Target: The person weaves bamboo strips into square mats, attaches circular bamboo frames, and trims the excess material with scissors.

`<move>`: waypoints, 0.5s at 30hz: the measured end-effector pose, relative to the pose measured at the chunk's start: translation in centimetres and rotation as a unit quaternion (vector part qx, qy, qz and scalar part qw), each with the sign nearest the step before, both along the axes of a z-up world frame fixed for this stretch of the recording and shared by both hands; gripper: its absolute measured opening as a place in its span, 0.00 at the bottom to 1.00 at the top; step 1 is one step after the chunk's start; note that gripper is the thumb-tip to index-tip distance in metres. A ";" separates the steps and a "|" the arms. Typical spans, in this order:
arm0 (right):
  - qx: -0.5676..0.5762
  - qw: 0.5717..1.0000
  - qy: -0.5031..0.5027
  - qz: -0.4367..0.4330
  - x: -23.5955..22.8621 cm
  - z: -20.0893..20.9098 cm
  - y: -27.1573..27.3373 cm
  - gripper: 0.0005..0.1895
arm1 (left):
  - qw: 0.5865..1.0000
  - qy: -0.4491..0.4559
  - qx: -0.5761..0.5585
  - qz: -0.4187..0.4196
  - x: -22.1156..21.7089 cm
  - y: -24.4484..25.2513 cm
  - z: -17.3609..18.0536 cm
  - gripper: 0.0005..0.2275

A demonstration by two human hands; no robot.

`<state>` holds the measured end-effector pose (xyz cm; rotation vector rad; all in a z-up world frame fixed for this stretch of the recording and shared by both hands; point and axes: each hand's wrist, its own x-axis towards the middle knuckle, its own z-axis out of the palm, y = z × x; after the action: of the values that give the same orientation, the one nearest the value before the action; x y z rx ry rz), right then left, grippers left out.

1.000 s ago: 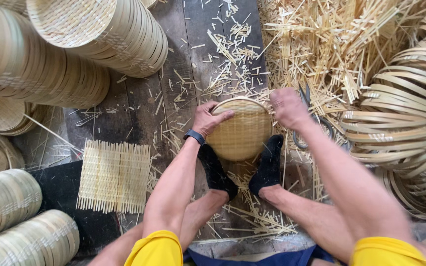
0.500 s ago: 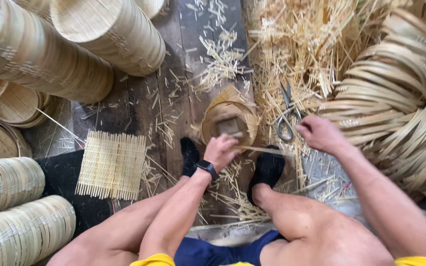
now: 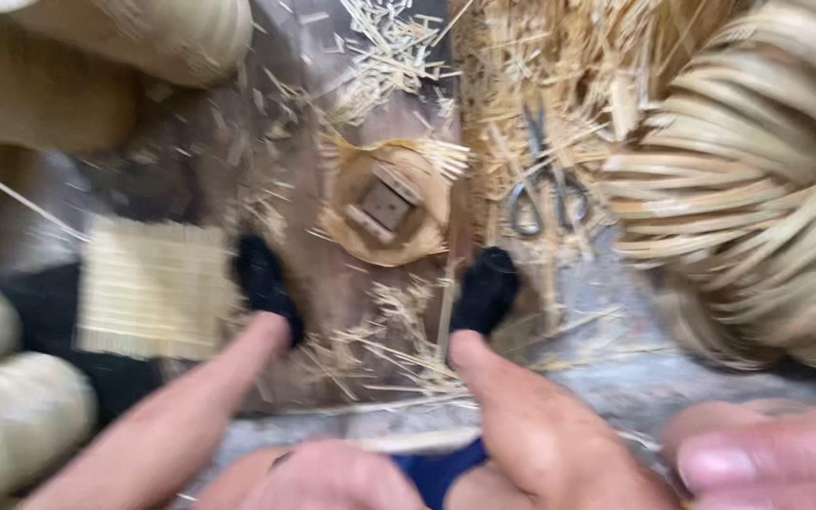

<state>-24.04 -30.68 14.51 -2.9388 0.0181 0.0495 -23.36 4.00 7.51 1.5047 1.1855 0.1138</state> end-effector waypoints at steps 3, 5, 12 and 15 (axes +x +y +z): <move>-0.079 0.985 0.053 -0.146 1.1 -14.0 4.0 0.08 | 0.975 -0.114 -0.160 0.108 -4.1 -1.7 -6.6 0.27; 0.300 0.903 -0.010 -0.307 0.3 -15.5 7.5 0.08 | 0.949 -0.193 -0.226 0.101 0.0 3.2 -6.4 0.28; 0.192 0.946 -0.036 -0.258 0.8 -13.0 7.3 0.16 | 0.983 -0.092 -0.155 0.040 -0.1 2.0 -5.8 0.28; 0.463 0.774 -0.080 -0.425 1.3 -13.1 7.5 0.15 | 0.987 -0.066 -0.139 0.038 -0.3 0.8 -5.3 0.28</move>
<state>-22.75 -23.21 1.42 -1.7101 0.9757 -0.2536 -23.68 4.79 2.22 1.1894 1.1030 0.0938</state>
